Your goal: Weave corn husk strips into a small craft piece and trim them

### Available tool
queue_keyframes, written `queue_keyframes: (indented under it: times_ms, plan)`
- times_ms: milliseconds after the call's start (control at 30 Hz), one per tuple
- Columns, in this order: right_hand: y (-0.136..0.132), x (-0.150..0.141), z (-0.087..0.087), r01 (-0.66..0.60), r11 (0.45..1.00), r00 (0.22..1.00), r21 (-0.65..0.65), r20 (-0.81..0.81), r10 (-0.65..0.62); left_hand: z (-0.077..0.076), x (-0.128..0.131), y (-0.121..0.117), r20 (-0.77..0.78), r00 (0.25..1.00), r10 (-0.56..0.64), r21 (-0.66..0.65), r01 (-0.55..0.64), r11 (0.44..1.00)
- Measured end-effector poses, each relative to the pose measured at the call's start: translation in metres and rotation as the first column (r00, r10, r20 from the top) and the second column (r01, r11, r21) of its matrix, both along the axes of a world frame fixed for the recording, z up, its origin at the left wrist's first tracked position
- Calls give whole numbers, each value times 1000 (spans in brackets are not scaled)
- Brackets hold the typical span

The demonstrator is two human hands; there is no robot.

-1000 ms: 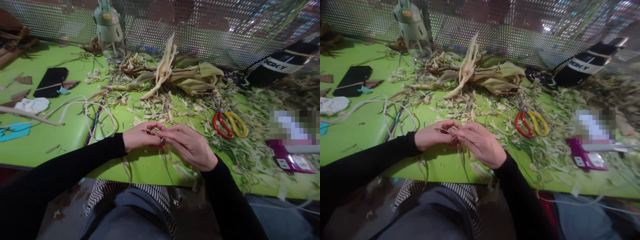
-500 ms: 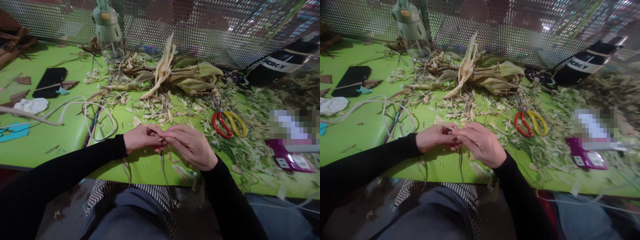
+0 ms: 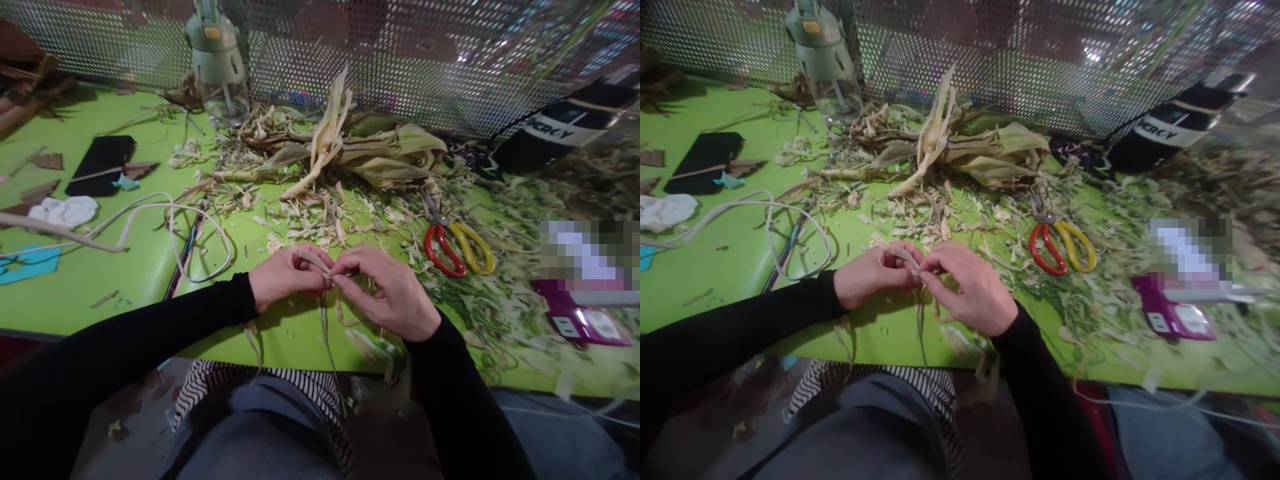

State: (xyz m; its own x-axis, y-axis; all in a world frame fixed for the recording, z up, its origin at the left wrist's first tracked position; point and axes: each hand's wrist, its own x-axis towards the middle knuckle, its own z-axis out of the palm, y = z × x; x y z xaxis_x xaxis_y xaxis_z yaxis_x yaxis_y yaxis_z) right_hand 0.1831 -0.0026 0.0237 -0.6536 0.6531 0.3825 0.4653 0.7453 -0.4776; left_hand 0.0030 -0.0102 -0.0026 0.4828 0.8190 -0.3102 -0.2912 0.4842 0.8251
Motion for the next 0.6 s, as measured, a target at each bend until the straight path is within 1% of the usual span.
queue_keyframes:
  times_ms: [233, 367, 500, 600]
  plan:
    - [0, 2, -2, -31, 999, 999, 15, 18, 30, 2, 1, -2, -62, 998, 4, 86, 1, 996]
    - [1, 1, -3, -23, 999, 1000, 26, 17, 23, 0, 1, -1, -51, 999, 7, 135, 0, 991]
    - [0, 0, -2, -31, 997, 999, 68, 44, 28, -1, 2, -2, -21, 1000, -10, 149, 13, 989]
    - [0, -1, -2, -38, 995, 997, 88, 63, 33, -2, 2, -3, -33, 999, -8, 174, 14, 985]
